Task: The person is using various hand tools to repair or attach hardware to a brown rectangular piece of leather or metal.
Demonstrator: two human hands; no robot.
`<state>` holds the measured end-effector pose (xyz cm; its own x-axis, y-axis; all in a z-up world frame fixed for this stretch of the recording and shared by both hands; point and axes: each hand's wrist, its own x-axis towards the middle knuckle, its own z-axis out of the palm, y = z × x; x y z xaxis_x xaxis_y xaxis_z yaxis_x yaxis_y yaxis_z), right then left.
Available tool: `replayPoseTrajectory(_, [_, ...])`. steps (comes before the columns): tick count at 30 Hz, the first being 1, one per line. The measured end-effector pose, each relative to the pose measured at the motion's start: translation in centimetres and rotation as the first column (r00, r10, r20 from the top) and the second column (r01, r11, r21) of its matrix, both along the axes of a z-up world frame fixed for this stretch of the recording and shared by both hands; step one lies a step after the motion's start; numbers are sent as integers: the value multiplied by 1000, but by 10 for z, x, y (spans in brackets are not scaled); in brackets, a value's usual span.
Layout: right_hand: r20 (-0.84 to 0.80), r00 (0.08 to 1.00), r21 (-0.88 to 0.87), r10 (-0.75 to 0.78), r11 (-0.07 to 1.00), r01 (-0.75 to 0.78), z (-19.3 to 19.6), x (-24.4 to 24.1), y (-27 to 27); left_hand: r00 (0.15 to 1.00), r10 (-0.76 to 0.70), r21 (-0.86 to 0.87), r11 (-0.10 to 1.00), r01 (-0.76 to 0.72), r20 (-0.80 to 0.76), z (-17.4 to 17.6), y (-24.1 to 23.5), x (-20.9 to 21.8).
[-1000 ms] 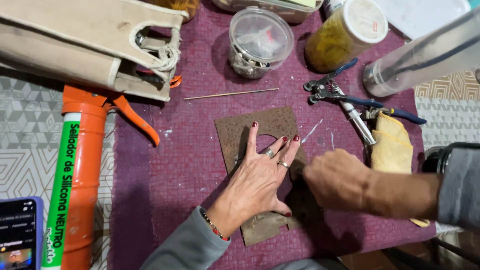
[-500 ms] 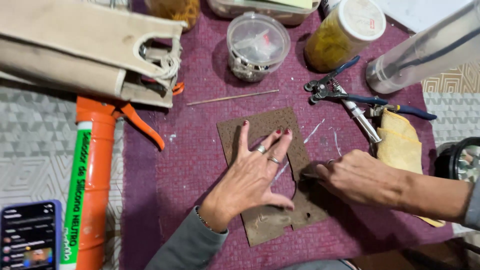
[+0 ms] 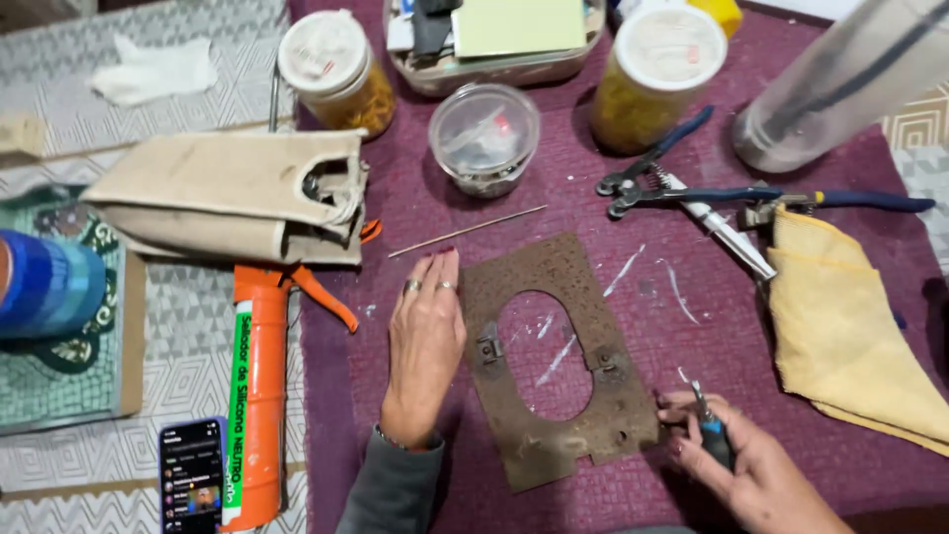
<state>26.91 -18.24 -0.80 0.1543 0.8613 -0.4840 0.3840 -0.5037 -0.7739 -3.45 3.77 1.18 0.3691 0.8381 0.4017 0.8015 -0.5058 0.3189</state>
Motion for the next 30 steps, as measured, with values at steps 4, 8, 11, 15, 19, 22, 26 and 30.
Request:
replayPoseTrajectory(4, [-347,921,-38,-175,984,173,-26,0,-12,998,12,-20,1000,-13,-62,1,-2,14])
replayPoseTrajectory(8, [-501,849,-26,-168,983,180,-27,1,-17,996,32,-39,999,-36,-81,14,-7,25])
replayPoseTrajectory(11, [-432,892,12,-131,989,150,-26,-4,-16,992,44,-65,997,-52,-116,-13,13,19])
replayPoseTrajectory(15, [-195,979,226,65,974,-19,-25,-8,-17,1000,13,-129,992,-15,-15,5,23,18])
replayPoseTrajectory(19, [91,993,272,77,957,-99,-25,-19,-15,998,-41,-224,973,49,41,-5,38,10])
replayPoseTrajectory(22, [218,971,530,101,823,-205,-27,-27,-7,995,-85,-241,968,72,-44,-4,42,14])
replayPoseTrajectory(26, [256,965,578,52,792,-196,-12,-33,2,982,-103,-272,961,56,-161,12,22,28])
replayPoseTrajectory(30, [307,950,580,55,781,-233,-7,-29,3,961,-213,-125,973,192,-176,17,11,46])
